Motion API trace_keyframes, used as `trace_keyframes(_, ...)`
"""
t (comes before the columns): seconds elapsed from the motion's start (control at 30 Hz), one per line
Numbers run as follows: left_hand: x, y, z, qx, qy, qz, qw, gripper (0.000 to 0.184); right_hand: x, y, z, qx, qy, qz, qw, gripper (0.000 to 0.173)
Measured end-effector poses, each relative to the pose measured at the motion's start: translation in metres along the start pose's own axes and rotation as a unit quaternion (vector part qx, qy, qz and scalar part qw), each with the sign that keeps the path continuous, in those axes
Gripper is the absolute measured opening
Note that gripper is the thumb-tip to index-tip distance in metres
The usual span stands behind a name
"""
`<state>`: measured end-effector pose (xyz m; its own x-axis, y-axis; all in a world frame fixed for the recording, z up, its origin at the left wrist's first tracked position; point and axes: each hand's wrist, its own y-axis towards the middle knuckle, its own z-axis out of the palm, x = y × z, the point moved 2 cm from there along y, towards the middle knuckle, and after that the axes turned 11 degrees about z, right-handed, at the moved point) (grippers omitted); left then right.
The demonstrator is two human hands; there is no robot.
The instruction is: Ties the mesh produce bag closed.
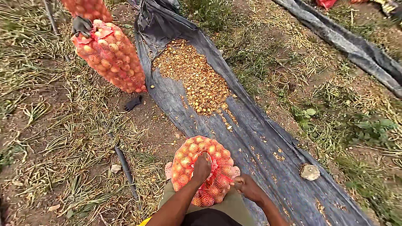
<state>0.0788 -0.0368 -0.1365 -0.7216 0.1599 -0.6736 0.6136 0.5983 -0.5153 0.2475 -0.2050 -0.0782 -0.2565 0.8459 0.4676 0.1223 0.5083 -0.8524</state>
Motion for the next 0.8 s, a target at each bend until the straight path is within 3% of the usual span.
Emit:
trace_keyframes(0.13,-0.013,0.017,0.001,0.017,0.102,-0.049,0.993,0.054,-0.022,-0.005,-0.013,-0.100,0.050,0.015,0.994,0.027)
trace_keyframes(0.23,-0.017,0.025,0.005,0.048,0.152,-0.074,0.984,0.058,-0.022,-0.008,-0.014,-0.176,0.190,-0.023,0.966,0.022)
trace_keyframes(0.3,-0.021,0.032,0.008,0.052,0.168,-0.085,0.981,0.053,-0.013,0.001,-0.010,-0.186,0.372,-0.086,0.905,0.022)
trace_keyframes(0.37,-0.022,0.037,0.011,0.065,0.179,-0.091,0.977,0.047,0.005,0.016,-0.005,-0.177,0.574,-0.115,0.791,0.024)
trace_keyframes(0.4,-0.023,0.040,0.012,0.073,0.188,-0.095,0.975,0.045,0.016,0.023,-0.004,-0.168,0.642,-0.108,0.740,0.021)
trace_keyframes(0.47,-0.025,0.045,0.014,0.090,0.210,-0.098,0.969,0.046,0.032,0.039,-0.001,-0.157,0.700,-0.078,0.692,0.023)
trace_keyframes(0.53,-0.027,0.046,0.015,0.098,0.226,-0.100,0.964,0.046,0.036,0.052,0.003,-0.145,0.701,-0.045,0.697,0.030)
trace_keyframes(0.63,-0.031,0.046,0.011,0.103,0.232,-0.102,0.962,0.045,0.027,0.063,0.013,-0.140,0.655,0.020,0.742,0.041)
trace_keyframes(0.7,-0.031,0.048,0.006,0.114,0.219,-0.090,0.965,0.047,0.018,0.066,0.022,-0.158,0.566,0.055,0.808,0.021)
trace_keyframes(0.8,-0.020,0.051,-0.002,0.132,0.173,-0.052,0.975,0.048,0.016,0.072,0.044,-0.174,0.443,0.103,0.873,0.018)
